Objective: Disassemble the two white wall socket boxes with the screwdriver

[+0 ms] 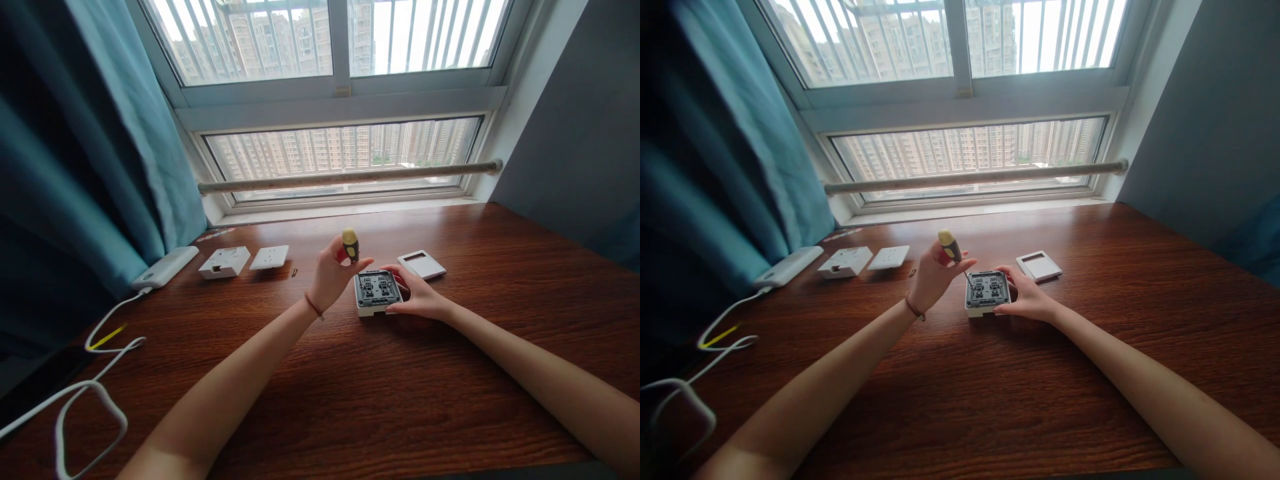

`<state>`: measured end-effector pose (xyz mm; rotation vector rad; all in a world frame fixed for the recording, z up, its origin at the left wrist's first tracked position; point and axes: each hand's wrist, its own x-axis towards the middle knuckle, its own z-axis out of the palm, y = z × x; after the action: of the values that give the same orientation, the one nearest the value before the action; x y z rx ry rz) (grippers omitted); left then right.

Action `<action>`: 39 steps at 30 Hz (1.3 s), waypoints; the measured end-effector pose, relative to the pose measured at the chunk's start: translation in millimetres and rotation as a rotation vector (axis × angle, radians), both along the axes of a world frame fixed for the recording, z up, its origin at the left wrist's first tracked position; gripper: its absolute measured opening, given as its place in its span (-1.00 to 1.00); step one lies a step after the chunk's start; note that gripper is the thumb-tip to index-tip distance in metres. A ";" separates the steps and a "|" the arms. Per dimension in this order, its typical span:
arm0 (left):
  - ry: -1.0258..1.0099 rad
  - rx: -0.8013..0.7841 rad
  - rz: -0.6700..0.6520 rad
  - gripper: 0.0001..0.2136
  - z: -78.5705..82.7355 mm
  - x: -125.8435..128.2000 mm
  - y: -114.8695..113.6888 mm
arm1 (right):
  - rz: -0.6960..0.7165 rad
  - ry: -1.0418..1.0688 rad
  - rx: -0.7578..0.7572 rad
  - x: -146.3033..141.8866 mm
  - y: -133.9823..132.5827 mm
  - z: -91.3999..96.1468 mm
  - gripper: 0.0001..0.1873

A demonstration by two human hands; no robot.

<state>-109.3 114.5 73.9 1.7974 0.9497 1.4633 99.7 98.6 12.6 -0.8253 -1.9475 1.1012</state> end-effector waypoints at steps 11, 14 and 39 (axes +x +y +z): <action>-0.033 -0.137 -0.283 -0.64 17.9 -9.9 2.9 | -0.002 0.027 -0.010 0.4 -0.2 -4.6 -0.19; -0.045 -0.215 -0.400 -0.61 26.3 -19.3 3.8 | 0.000 0.025 -0.007 -0.2 -0.2 -3.3 -0.18; -0.047 -0.276 -0.435 -0.52 27.6 -22.2 0.2 | -0.026 -0.020 0.000 0.5 -0.2 -2.9 -0.13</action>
<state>-131.6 114.6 101.5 1.6298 0.6457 1.0433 100.2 98.4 9.6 -0.8629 -1.9481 1.0814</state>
